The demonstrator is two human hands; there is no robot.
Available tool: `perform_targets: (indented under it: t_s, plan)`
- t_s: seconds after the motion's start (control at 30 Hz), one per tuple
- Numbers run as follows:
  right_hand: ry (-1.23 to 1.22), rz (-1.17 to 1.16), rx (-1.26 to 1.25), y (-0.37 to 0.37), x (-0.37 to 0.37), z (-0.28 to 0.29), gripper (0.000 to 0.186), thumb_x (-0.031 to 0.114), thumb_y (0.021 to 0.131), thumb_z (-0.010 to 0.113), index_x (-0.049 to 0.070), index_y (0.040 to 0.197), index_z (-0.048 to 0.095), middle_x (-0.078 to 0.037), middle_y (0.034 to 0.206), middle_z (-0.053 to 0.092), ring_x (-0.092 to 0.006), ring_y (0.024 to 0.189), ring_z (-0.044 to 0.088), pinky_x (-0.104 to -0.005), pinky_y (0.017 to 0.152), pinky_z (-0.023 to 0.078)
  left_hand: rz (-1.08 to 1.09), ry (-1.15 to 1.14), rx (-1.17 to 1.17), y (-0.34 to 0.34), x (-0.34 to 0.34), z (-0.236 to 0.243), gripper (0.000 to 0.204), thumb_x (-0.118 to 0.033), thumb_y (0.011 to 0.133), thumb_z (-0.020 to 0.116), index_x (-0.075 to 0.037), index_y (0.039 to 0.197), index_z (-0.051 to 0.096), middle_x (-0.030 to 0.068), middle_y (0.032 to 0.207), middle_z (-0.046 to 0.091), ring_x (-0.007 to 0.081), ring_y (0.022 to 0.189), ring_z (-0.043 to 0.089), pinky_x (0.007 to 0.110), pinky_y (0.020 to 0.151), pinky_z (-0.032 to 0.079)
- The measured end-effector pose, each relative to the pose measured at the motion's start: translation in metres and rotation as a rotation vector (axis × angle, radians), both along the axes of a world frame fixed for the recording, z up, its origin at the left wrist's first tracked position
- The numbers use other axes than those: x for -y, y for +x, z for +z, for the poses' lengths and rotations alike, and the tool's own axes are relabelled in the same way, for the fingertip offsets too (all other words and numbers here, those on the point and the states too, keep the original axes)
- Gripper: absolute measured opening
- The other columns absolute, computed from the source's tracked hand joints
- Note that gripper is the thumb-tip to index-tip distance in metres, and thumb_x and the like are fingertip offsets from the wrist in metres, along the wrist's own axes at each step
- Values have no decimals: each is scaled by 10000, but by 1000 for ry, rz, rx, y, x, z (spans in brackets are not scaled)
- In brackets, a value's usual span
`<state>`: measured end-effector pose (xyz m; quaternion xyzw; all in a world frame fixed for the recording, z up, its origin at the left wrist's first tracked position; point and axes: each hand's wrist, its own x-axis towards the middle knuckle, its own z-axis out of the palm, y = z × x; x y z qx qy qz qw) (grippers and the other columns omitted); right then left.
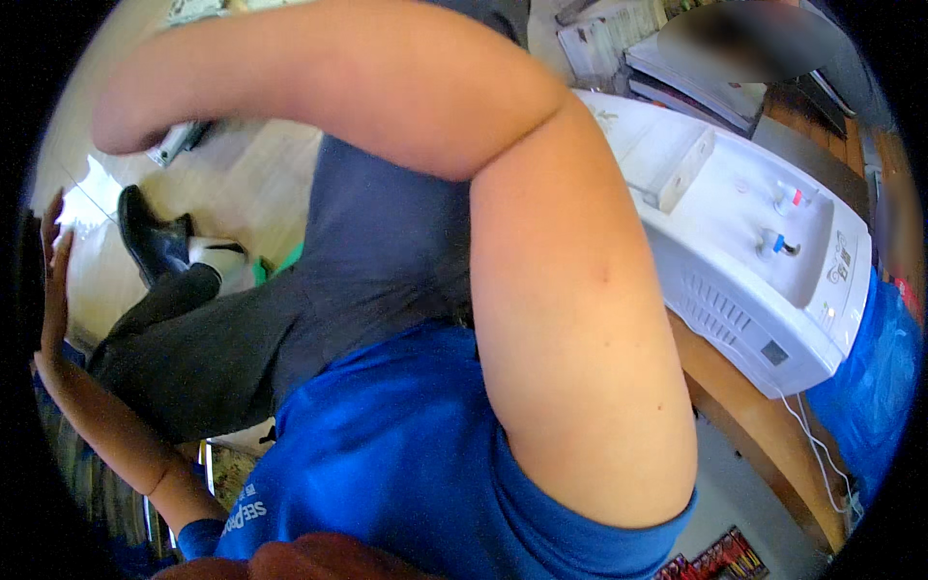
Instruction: The person works on a car audio head unit by hand while sitting on a stool, pointing at different parts of the device's rear panel and housing.
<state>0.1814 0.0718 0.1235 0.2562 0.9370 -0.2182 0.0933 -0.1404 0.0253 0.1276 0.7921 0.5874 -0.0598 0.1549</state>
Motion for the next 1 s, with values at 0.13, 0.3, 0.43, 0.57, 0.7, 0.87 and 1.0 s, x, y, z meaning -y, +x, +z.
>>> perform_targets:
  t_s: [0.13, 0.3, 0.43, 0.57, 0.7, 0.87, 1.0]
  plan:
    - [-88, 39, 64, 10, 8, 13, 202, 48, 757, 612, -10, 901, 741, -218, 897, 711, -385, 827, 689, -481, 696, 554, 84, -118, 52, 45, 6, 11, 518, -186, 942, 634, -118, 1435, 492, 165, 1402, 554, 313, 1282, 531, 415, 1079, 409]
    - [-60, -112, 32, 37, 10, 17, 170, 79, 783, 583, 9, 826, 731, -203, 843, 707, -369, 825, 700, -478, 699, 569, 49, -118, 198, 85, -12, 22, 478, -218, 916, 655, -45, 1346, 540, 219, 1306, 591, 397, 1207, 555, 426, 1024, 434]
    - [-14, -98, -12, 36, 8, 5, 167, 107, 771, 586, 32, 804, 732, -187, 812, 706, -366, 799, 701, -473, 696, 570, 27, -111, 182, 97, -19, 33, 475, -208, 905, 654, -42, 1333, 535, 228, 1261, 600, 405, 1163, 563, 449, 986, 454]
    - [-5, -82, -2, 23, 11, -5, 139, 106, 742, 625, 25, 784, 729, -186, 801, 705, -366, 795, 702, -461, 703, 572, 35, -108, 159, 95, -10, 38, 481, -228, 887, 677, -52, 1314, 542, 210, 1254, 608, 396, 1158, 570, 451, 979, 462]
    - [17, -53, 32, 28, 9, -8, 114, 77, 715, 652, 14, 776, 725, -193, 807, 704, -374, 800, 699, -458, 708, 571, 40, -117, 163, 101, -12, 40, 487, -234, 884, 684, -51, 1313, 543, 207, 1244, 610, 394, 1148, 574, 453, 971, 465]
    - [-20, -19, 104, 23, 6, -6, 111, 83, 734, 650, 14, 786, 720, -210, 827, 699, -392, 812, 689, -471, 713, 566, -13, -175, 128, 106, -7, 28, 461, -251, 887, 683, -52, 1285, 566, 198, 1223, 624, 395, 1110, 594, 467, 939, 480]
    - [-22, -23, -24, 23, 4, -2, 191, 110, 791, 605, 27, 947, 677, -212, 849, 679, -397, 843, 678, -493, 735, 546, -77, -137, 200, 120, 1, 22, 402, -256, 897, 669, -47, 1235, 602, 196, 1167, 648, 392, 1076, 609, 469, 916, 488]
